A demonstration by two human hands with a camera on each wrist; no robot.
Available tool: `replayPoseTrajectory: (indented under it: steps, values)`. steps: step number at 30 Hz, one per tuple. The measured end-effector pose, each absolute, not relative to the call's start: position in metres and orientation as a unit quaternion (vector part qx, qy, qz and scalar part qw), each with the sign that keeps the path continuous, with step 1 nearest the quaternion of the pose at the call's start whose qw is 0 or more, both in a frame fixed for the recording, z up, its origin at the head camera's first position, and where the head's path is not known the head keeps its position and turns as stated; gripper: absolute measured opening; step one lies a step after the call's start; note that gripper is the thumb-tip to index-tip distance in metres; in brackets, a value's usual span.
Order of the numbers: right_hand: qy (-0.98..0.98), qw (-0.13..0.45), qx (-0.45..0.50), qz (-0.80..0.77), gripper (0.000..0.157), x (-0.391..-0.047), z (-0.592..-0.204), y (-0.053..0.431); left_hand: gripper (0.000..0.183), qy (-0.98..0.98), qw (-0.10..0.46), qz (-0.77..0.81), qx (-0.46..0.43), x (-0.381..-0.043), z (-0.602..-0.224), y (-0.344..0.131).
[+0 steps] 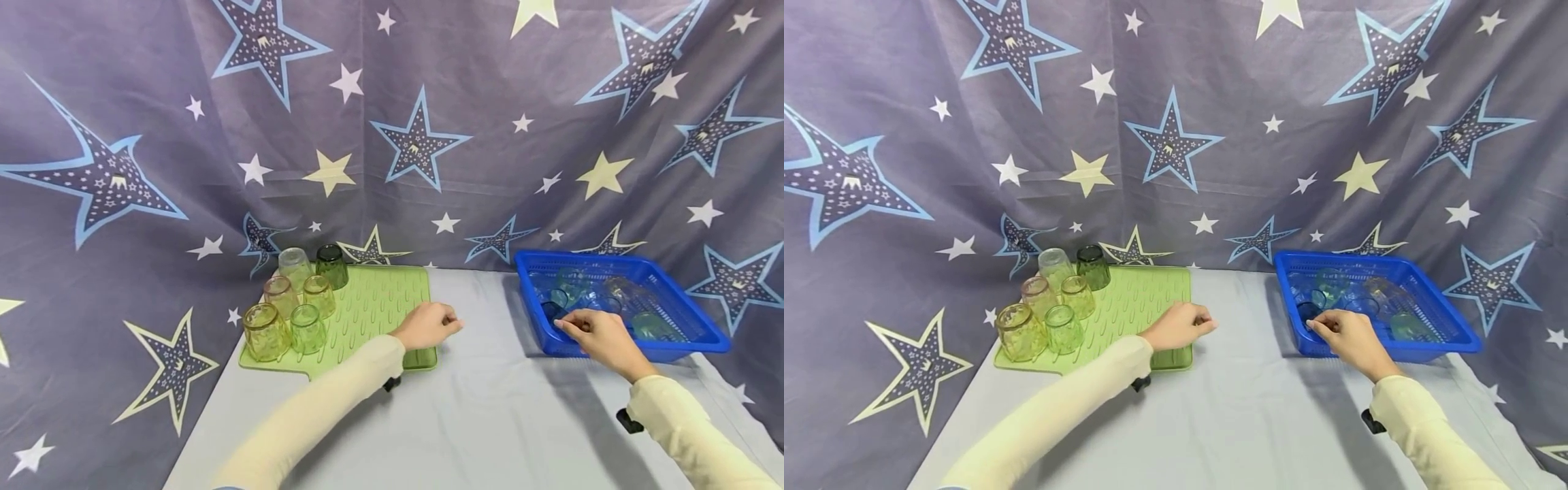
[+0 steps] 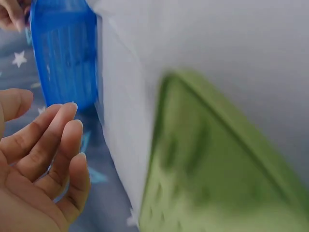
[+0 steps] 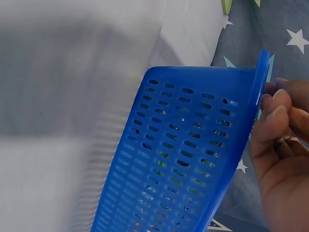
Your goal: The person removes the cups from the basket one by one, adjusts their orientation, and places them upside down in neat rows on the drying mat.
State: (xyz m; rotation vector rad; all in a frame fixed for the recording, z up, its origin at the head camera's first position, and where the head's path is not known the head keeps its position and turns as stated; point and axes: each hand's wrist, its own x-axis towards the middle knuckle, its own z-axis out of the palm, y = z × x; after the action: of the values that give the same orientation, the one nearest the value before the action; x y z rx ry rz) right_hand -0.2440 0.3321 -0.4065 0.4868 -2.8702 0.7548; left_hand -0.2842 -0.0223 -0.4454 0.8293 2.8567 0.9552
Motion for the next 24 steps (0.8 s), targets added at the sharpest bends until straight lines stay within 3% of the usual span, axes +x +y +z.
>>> replayPoseTrajectory:
  steps: [6, 13, 19, 24]
  values:
    - [-0.957, 0.058, 0.143, 0.245, 0.03, -0.245, -0.403, 0.339, 0.023, 0.895, 0.015, 0.345, 0.283, -0.285, -0.449, 0.037]
    - [-0.96, 0.056, 0.131, 0.241, 0.031, -0.248, -0.4, 0.346, 0.037, 0.873, 0.032, 0.404, 0.271, -0.283, -0.455, 0.094]
    - [-0.963, 0.066, 0.111, 0.236, 0.029, -0.249, -0.399, 0.349, 0.047, 0.865, 0.048, 0.438, 0.24, -0.283, -0.462, 0.125]
    - [-0.966, 0.06, 0.098, 0.23, 0.029, -0.253, -0.401, 0.348, 0.043, 0.839, 0.082, 0.504, 0.189, -0.281, -0.467, 0.138]
